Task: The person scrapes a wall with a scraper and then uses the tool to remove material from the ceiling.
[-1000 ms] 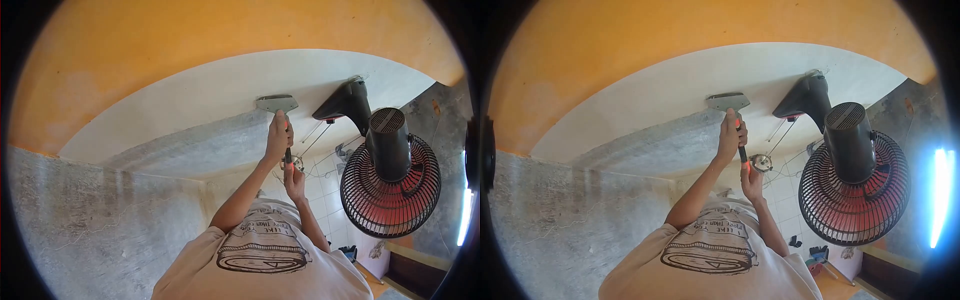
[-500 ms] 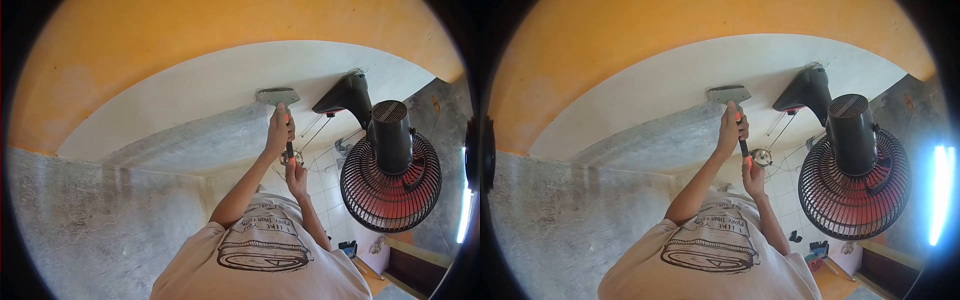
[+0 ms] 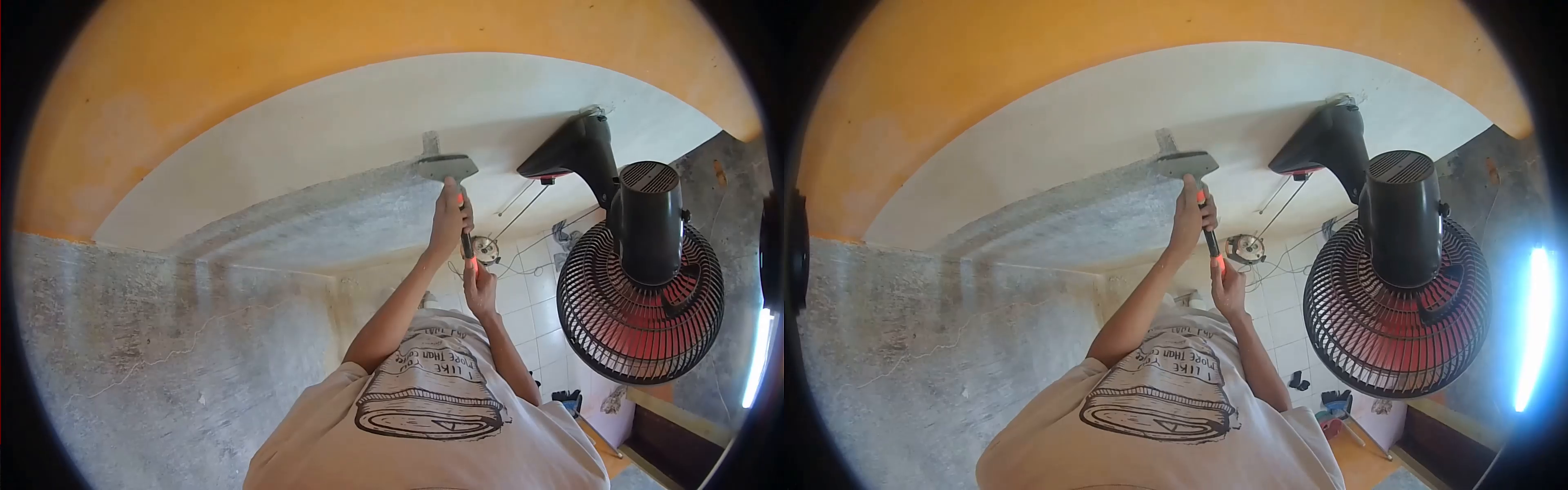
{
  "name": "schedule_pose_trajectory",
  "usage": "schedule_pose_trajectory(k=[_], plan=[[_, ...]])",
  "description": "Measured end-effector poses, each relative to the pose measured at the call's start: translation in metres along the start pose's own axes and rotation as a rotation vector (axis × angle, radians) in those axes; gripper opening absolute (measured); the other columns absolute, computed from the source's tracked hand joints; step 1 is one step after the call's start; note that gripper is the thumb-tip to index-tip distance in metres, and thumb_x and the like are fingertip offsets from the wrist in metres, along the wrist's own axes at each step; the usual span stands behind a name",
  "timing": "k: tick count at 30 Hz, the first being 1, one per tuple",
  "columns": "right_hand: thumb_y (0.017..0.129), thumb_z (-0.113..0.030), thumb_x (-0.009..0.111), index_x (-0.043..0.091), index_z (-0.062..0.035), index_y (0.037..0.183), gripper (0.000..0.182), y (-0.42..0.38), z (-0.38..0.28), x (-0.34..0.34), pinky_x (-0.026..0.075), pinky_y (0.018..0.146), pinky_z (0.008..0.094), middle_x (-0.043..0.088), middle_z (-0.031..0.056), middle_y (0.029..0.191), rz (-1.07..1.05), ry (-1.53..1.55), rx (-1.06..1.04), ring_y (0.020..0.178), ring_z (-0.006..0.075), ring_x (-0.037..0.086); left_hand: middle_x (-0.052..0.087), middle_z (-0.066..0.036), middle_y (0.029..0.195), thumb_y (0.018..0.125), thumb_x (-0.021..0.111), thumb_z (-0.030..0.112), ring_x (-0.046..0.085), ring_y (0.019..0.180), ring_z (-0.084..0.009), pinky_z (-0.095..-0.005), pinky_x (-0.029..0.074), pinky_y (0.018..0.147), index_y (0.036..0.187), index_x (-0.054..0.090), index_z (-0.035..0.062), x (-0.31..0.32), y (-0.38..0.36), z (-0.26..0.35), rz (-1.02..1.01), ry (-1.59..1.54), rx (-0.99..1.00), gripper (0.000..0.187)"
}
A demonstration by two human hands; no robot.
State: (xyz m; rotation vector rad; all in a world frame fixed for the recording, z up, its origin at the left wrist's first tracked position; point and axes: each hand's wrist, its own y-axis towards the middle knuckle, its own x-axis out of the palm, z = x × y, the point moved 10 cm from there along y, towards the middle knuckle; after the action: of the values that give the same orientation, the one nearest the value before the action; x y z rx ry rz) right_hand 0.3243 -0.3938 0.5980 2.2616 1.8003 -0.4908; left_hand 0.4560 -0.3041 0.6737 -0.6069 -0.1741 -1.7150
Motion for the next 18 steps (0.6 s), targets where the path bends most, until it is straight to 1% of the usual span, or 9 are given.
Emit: schedule_pose_trajectory(k=[3,5,8,9,11,13,14,15,18], plan=[[0.104,-0.043,0.045,0.052,-0.0018,0.076,0.050,-0.006,-0.012,-0.003,0.034,0.044,0.0346,0.043,0.0044,0.050,0.030,-0.055,-0.038,0.045,0.0118,0.043,0.031,0.005,0.057,0.101,0.033,0.063,0.031,0.044,-0.0065,-0.0241,0.026,0.041,0.084,0.043,0.0118,0.009,-0.003,0.012,-0.010,-0.037,-0.037,0.055],[0.105,-0.041,0.045,0.051,-0.0020,0.076,0.049,-0.001,-0.009,0.001,0.033,0.043,0.0342,0.043,0.0050,0.050,-0.002,0.036,-0.002,0.044,0.0126,0.043,0.031,0.005,0.057,0.101,0.033,0.063,0.030,0.044,-0.0063,-0.0240,0.026,0.041,0.083,0.043,0.0117,0.005,0.000,0.005,-0.007,-0.044,-0.043,0.055],[0.105,-0.037,0.045,0.050,-0.0021,0.076,0.046,-0.002,-0.006,0.004,0.032,0.043,0.0331,0.043,0.0051,0.050,-0.007,0.041,-0.020,0.044,0.0125,0.043,0.031,0.005,0.056,0.101,0.034,0.064,0.029,0.044,-0.0057,-0.0238,0.025,0.041,0.083,0.042,0.0116,-0.001,0.003,-0.005,-0.023,-0.027,-0.045,0.056],[0.105,-0.037,0.045,0.050,-0.0021,0.076,0.046,0.000,-0.010,0.005,0.032,0.043,0.0331,0.043,0.0051,0.050,-0.007,0.041,-0.024,0.044,0.0125,0.043,0.032,0.005,0.057,0.101,0.034,0.064,0.029,0.044,-0.0056,-0.0238,0.025,0.041,0.083,0.042,0.0117,0.003,0.002,0.003,-0.036,-0.007,-0.023,0.056],[0.105,-0.040,0.044,0.051,-0.0007,0.077,0.049,0.002,-0.016,0.004,0.031,0.045,0.0290,0.040,-0.0010,0.052,0.044,0.128,-0.022,0.049,0.0068,0.037,0.032,0.005,0.057,0.101,0.034,0.064,0.029,0.044,-0.0055,-0.0237,0.026,0.041,0.083,0.042,0.0118,0.012,0.003,0.016,-0.049,0.008,-0.002,0.056],[0.105,-0.041,0.043,0.051,-0.0010,0.077,0.049,0.009,-0.029,0.002,0.031,0.045,0.0289,0.040,-0.0014,0.053,0.048,0.112,-0.060,0.049,0.0067,0.037,0.033,0.004,0.058,0.100,0.033,0.065,0.030,0.044,-0.0057,-0.0238,0.026,0.041,0.083,0.041,0.0120,0.027,-0.004,0.045,-0.061,0.047,0.031,0.056],[0.106,-0.042,0.043,0.051,-0.0014,0.078,0.050,0.012,-0.037,0.001,0.031,0.045,0.0289,0.039,-0.0018,0.053,0.052,0.101,-0.107,0.049,0.0066,0.037,0.033,0.004,0.058,0.100,0.033,0.065,0.030,0.044,-0.0057,-0.0238,0.026,0.041,0.083,0.041,0.0120,0.027,-0.004,0.043,-0.060,0.045,0.030,0.056],[0.106,-0.034,0.045,0.051,-0.0006,0.084,0.041,0.014,-0.029,0.003,0.033,0.044,0.0315,0.041,0.0031,0.051,0.023,0.082,-0.077,0.047,0.0105,0.040,0.033,0.004,0.058,0.100,0.033,0.065,0.030,0.044,-0.0058,-0.0237,0.027,0.041,0.083,0.041,0.0121,0.027,-0.002,0.042,-0.074,0.042,0.030,0.057],[0.106,-0.035,0.044,0.053,0.0001,0.085,0.041,0.007,-0.021,0.001,0.033,0.044,0.0322,0.040,0.0034,0.051,0.035,0.112,-0.066,0.047,0.0108,0.039,0.033,0.004,0.058,0.099,0.033,0.067,0.030,0.044,-0.0060,-0.0236,0.027,0.041,0.083,0.041,0.0127,0.014,0.006,0.013,-0.094,0.031,0.034,0.057]])
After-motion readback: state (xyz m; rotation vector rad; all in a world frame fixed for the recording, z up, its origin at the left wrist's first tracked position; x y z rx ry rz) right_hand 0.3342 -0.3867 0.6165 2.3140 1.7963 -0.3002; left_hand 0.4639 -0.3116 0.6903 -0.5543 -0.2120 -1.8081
